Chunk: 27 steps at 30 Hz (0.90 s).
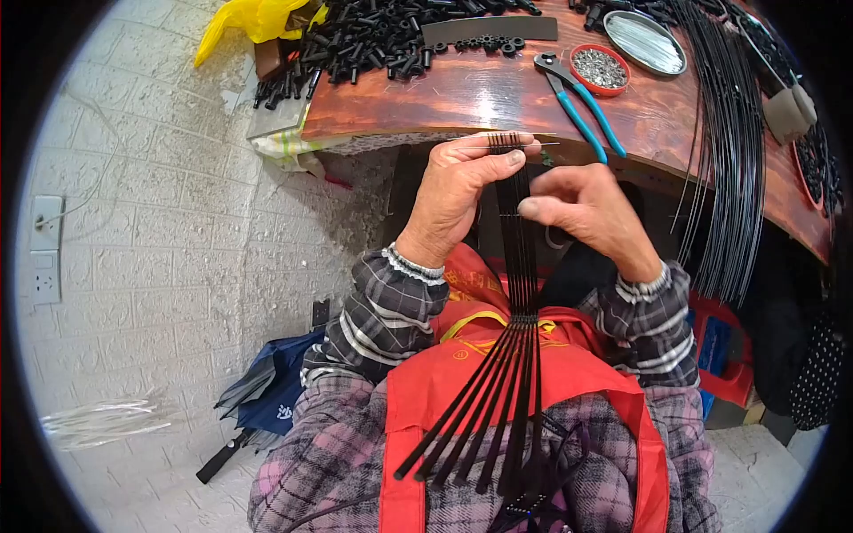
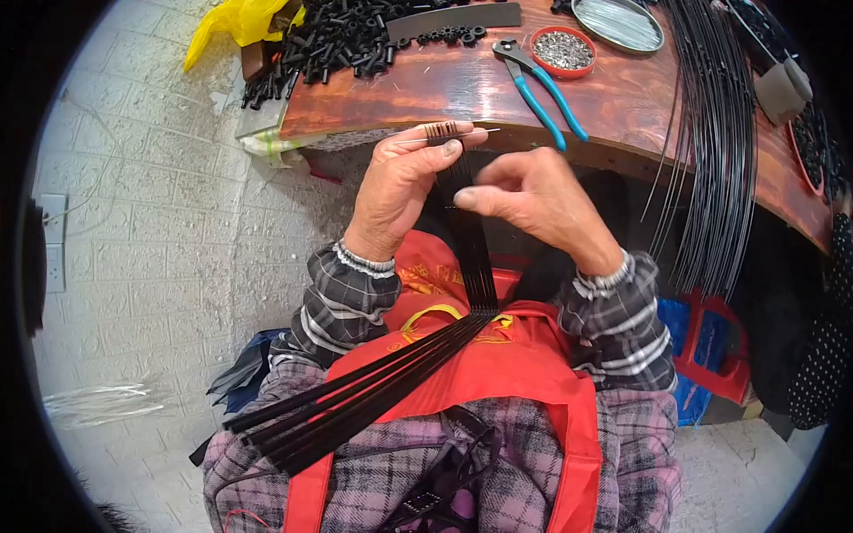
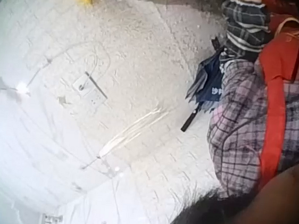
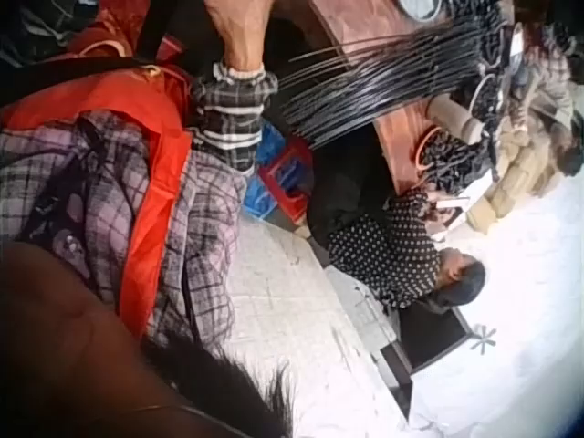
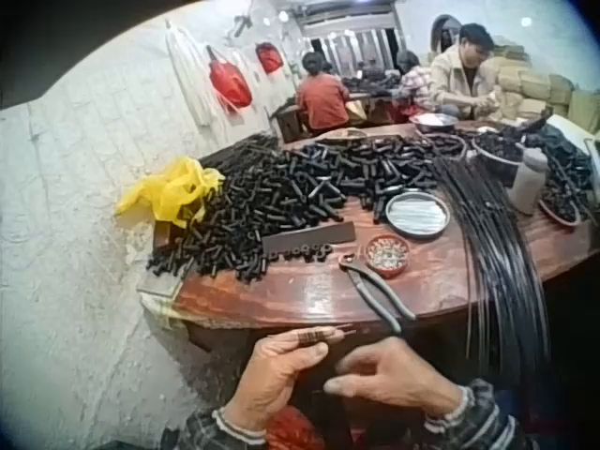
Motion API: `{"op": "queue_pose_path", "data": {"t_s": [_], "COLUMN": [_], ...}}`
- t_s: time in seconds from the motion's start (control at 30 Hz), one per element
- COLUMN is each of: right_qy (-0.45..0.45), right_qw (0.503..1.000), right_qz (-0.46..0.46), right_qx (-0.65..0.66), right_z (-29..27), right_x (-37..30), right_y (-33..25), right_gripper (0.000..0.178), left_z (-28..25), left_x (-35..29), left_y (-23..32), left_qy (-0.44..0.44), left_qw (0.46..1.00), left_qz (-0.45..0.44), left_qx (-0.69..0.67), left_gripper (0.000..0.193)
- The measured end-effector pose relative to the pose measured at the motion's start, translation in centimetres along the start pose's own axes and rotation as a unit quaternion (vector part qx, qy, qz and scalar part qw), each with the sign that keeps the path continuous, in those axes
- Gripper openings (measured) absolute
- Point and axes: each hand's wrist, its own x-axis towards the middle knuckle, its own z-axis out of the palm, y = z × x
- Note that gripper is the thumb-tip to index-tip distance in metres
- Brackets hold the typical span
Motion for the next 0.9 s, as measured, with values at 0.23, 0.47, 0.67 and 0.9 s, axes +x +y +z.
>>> {"op": "queue_pose_path", "data": {"t_s": [0.23, 0.47, 0.67, 0.9], "right_qy": [-0.114, -0.085, -0.094, -0.115], "right_qw": [0.980, 0.981, 0.986, 0.982], "right_qz": [0.028, 0.041, 0.034, 0.004], "right_qx": [0.164, 0.171, 0.132, 0.147], "right_z": [1.4, 1.4, 1.2, 1.3], "right_x": [1.5, 1.1, 1.1, 1.5], "right_y": [0.9, 0.1, -0.2, 0.9], "right_gripper": [0.021, 0.021, 0.026, 0.023], "left_z": [0.5, 1.1, 0.8, 0.9], "left_x": [-0.5, -1.6, -1.7, -2.0], "left_y": [-0.1, -1.2, -0.7, -0.3], "left_qy": [0.005, 0.103, 0.128, 0.134], "left_qw": [0.999, 0.992, 0.984, 0.984], "left_qz": [-0.049, 0.020, 0.020, 0.016], "left_qx": [-0.015, -0.077, -0.119, -0.117], "left_gripper": [0.024, 0.014, 0.011, 0.011]}}
